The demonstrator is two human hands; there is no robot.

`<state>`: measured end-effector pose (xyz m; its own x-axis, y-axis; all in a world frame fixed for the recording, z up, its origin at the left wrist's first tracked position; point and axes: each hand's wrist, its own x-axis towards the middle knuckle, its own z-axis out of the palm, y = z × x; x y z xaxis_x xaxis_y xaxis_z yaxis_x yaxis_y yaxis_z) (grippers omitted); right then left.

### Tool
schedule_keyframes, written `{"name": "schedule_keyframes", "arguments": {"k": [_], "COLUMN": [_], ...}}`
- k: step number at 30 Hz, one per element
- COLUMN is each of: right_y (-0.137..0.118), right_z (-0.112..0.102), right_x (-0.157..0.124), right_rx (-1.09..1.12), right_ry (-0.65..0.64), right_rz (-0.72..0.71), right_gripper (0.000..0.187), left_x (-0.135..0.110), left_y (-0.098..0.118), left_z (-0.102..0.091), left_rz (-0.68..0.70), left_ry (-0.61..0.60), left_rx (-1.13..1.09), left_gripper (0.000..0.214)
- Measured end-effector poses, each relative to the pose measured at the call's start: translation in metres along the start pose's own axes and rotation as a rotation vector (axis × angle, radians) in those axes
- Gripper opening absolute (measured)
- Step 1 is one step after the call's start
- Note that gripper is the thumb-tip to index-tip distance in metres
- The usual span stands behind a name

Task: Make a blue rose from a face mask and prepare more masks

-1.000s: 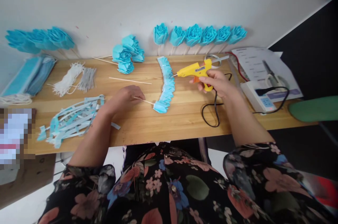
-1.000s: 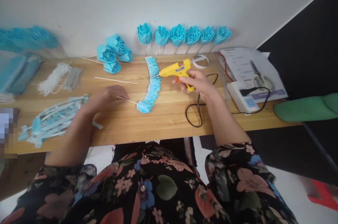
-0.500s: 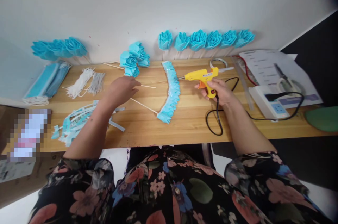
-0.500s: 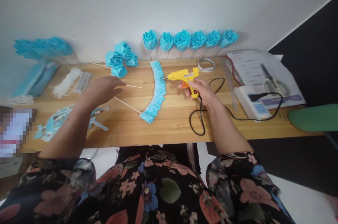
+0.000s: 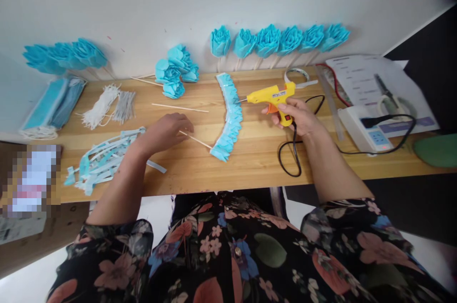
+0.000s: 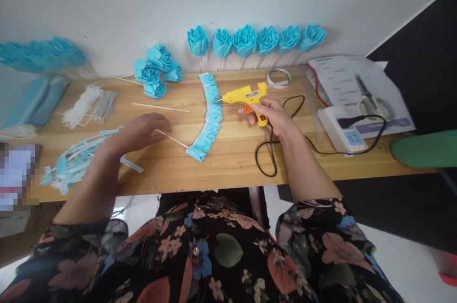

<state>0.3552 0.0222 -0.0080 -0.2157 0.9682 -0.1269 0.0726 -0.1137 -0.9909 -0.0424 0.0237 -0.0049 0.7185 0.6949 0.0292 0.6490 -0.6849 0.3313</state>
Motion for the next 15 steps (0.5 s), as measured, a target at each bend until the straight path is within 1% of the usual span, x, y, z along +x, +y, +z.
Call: {"name": "schedule_keyframes", "arguments": {"k": [4, 9, 11, 15], "right_y": [0.002, 0.002, 0.002, 0.005], "right_z": [0.001, 0.001, 0.0, -0.004], "right_x": [0.001, 0.002, 0.002, 0.002], "right_rx": [0.031, 0.043, 0.043, 0.022], "right_ry": [0.022, 0.03, 0.03, 0.005], "right_rz": [-0.009, 0.0, 0.002, -0.003], "right_gripper": [0.044, 0.042, 0.043, 0.041], "left_x": [0.005, 0.006, 0.005, 0.002], "left_y": [-0.007, -0.012, -0.011, -0.007], "left_z": [0.007, 0.013, 0.013, 0.014], "left_rz": [0.063, 0.095, 0.092, 0.059], "left_ry": [0.062, 0.149, 0.16, 0.145], "left_rx": [-0.109, -0.192, -0.197, -0.226], "left_gripper": [0.022, 0.025, 0.025, 0.026]}}
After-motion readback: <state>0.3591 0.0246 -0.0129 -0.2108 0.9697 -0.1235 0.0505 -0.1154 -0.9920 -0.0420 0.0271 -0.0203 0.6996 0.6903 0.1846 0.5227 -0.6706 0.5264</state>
